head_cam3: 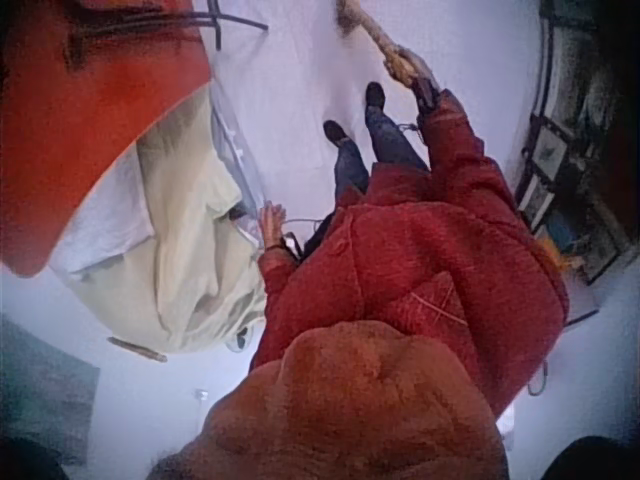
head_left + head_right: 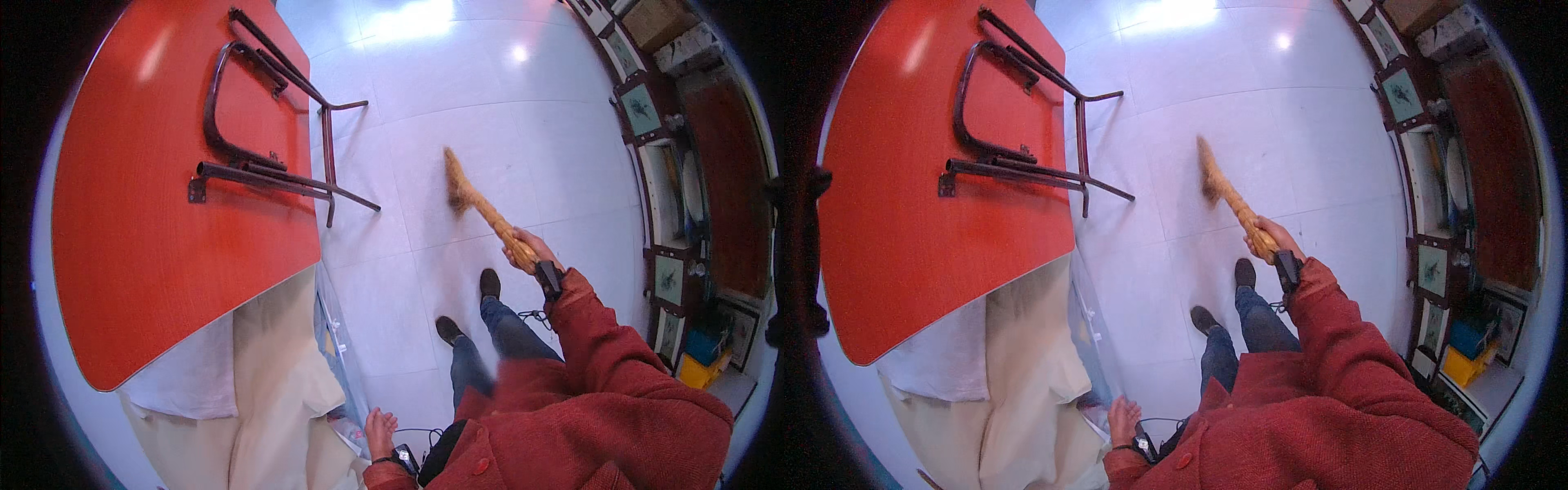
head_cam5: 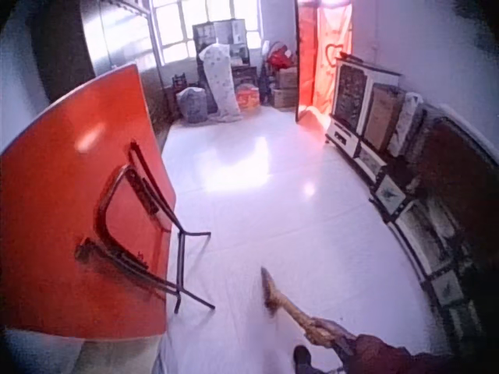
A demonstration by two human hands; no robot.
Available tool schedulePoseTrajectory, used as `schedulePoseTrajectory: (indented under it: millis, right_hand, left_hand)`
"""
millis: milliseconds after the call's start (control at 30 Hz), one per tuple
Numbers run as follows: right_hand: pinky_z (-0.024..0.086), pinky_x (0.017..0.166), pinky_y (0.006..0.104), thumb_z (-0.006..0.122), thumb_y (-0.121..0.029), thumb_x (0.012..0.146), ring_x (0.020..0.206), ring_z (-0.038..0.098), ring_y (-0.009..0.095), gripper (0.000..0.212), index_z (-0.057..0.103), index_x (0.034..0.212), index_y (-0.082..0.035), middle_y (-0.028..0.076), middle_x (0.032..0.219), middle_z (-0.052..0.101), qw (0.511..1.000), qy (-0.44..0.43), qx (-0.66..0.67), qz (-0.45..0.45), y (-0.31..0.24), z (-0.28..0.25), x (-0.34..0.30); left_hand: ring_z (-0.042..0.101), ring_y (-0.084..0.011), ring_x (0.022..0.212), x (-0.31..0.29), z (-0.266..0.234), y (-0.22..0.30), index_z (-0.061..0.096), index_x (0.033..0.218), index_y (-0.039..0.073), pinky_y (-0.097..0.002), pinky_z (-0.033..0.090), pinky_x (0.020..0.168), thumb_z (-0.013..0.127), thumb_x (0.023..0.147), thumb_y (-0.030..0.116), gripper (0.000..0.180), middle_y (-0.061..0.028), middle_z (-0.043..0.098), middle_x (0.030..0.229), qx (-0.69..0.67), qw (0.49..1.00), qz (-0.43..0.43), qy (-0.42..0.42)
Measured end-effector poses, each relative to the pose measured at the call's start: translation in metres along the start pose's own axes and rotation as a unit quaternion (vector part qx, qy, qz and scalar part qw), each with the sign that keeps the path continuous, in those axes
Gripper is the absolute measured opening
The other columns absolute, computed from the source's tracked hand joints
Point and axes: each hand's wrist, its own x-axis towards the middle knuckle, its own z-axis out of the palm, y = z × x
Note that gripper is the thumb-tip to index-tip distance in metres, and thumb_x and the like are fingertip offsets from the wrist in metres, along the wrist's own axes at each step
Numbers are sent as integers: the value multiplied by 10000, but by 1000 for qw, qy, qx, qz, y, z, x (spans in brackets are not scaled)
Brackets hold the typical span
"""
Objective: The person sweeps the tiled floor with a broom, moving around furniture and a heater to cover different areas of the room. The person continues sweeping near a doorway and along the base of cabinets and a bed.
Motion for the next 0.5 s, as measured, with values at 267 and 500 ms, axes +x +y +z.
schedulePoseTrajectory:
  millis: [267, 500]
  right_hand:
    - [459, 436, 270, 464, -157, 765, 515, 493, 157, 292, 320, 1013, -103, 77, 698, 464, 1000, 6, -3, 20, 30, -2, -57]
    - [444, 487, 269, 479, -97, 698, 549, 514, 150, 464, 345, 1135, -16, 63, 751, 482, 962, -14, -258, 90, 60, -39, -104]
  left_hand:
    - [531, -204, 719, 1, 19, 17, 375, 1144, 69, -299, 460, 608, 486, 824, 291, 405, -127, 516, 885, 30, 999, -5, 16]
    - [539, -221, 647, 13, 43, 38, 416, 1039, 111, -321, 467, 552, 517, 806, 300, 316, -117, 521, 811, 21, 1000, 10, 3]
